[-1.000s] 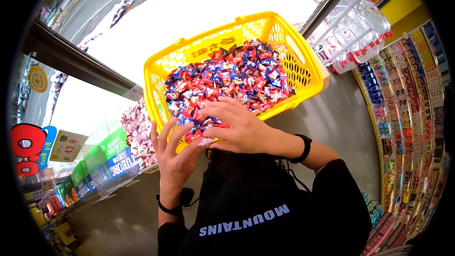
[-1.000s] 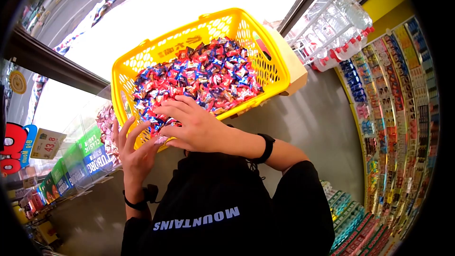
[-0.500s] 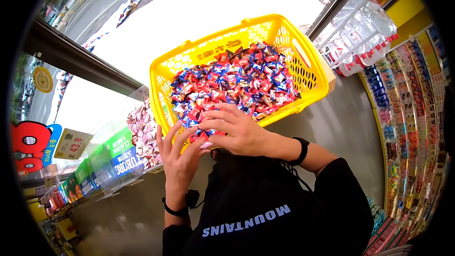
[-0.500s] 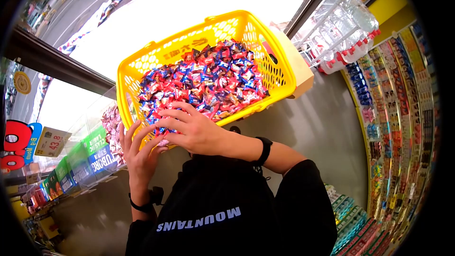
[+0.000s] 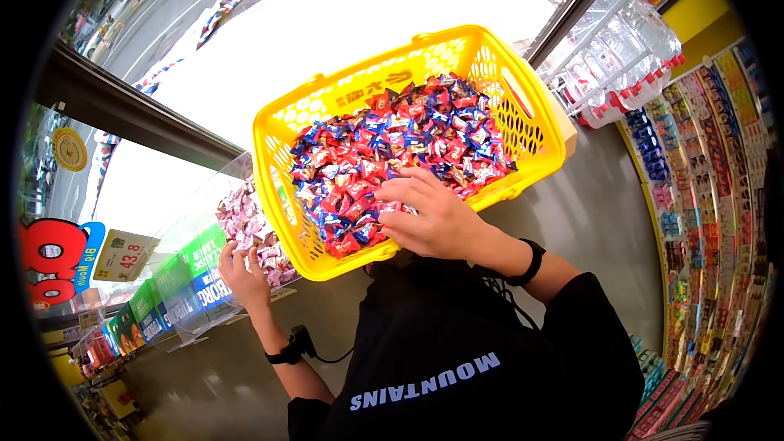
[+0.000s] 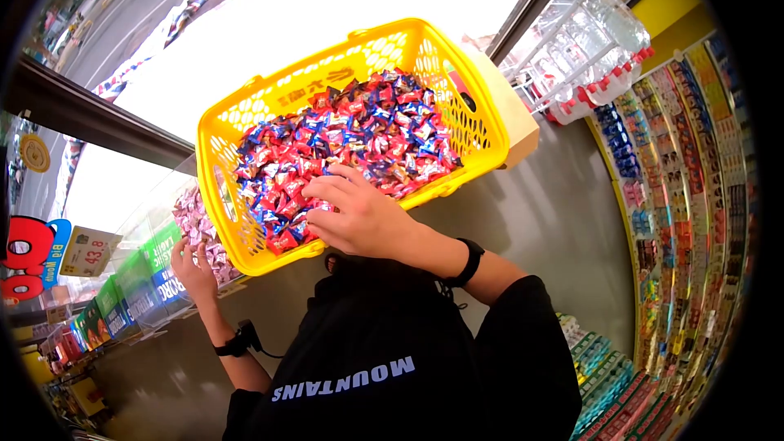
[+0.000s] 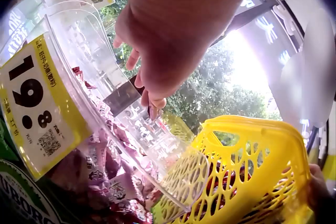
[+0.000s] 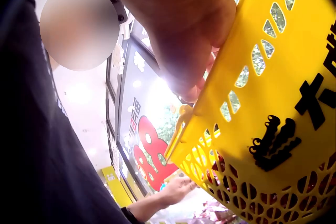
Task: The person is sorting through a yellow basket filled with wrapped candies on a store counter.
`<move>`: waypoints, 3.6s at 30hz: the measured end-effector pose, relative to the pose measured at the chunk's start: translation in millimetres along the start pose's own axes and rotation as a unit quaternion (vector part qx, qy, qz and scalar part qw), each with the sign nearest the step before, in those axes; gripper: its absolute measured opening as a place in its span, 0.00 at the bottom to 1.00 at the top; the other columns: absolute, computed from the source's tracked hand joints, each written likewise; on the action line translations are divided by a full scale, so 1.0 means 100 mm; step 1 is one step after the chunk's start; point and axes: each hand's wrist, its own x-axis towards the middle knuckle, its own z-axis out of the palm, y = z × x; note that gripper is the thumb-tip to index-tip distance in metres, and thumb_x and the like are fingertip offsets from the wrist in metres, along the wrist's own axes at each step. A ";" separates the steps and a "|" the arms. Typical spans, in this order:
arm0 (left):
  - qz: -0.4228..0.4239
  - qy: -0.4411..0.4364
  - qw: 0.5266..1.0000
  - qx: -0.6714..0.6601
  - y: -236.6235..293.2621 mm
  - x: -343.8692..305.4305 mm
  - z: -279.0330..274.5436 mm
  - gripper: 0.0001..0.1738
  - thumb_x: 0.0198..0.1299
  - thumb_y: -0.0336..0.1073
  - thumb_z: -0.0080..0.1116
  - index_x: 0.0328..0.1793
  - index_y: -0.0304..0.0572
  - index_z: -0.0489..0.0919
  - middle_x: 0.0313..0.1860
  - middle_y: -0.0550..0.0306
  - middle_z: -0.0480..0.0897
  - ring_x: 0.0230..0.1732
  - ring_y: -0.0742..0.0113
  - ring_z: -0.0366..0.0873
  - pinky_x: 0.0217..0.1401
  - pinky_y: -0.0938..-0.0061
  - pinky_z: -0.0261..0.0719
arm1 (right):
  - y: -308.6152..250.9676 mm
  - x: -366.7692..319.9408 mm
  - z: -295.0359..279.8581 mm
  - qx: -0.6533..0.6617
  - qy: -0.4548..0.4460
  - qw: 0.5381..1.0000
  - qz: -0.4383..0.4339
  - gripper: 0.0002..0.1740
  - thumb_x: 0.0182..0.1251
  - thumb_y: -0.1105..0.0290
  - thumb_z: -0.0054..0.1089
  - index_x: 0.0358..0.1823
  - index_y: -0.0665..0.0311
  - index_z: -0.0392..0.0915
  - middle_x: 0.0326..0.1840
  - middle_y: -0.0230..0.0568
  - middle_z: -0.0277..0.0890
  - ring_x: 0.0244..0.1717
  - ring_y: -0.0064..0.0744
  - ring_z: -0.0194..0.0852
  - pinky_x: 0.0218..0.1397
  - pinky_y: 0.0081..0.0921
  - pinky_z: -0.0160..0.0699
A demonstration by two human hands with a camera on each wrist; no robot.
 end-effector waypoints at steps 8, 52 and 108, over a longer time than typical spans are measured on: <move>0.025 -0.088 0.990 0.112 -0.09 -0.08 0.31 0.17 0.69 0.46 0.72 0.54 0.42 0.86 0.68 0.44 0.81 0.76 0.39 0.72 0.82 0.39 0.63 | -0.07 0.06 0.07 -0.057 0.017 0.998 0.003 0.09 0.68 0.65 0.72 0.38 0.59 0.82 0.58 0.43 0.81 0.67 0.44 0.79 0.78 0.53 0.70; -0.005 0.000 0.995 -0.096 0.52 -0.06 0.70 0.20 0.75 0.44 0.63 0.67 0.43 0.83 0.74 0.38 0.76 0.78 0.38 0.70 0.83 0.43 0.62 | 1.60 0.82 -0.46 -0.162 -0.422 0.879 0.150 0.19 0.75 0.53 0.68 0.41 0.65 0.88 0.48 0.54 0.87 0.56 0.57 0.86 0.61 0.50 0.84; -0.054 0.060 0.997 0.014 -0.02 -0.25 0.45 0.09 0.62 0.39 0.76 0.39 0.43 0.88 0.65 0.47 0.82 0.75 0.39 0.71 0.80 0.42 0.64 | 0.12 0.47 -0.34 -0.036 -0.108 0.993 0.014 0.16 0.64 0.70 0.76 0.52 0.57 0.86 0.64 0.47 0.80 0.65 0.52 0.80 0.69 0.47 0.79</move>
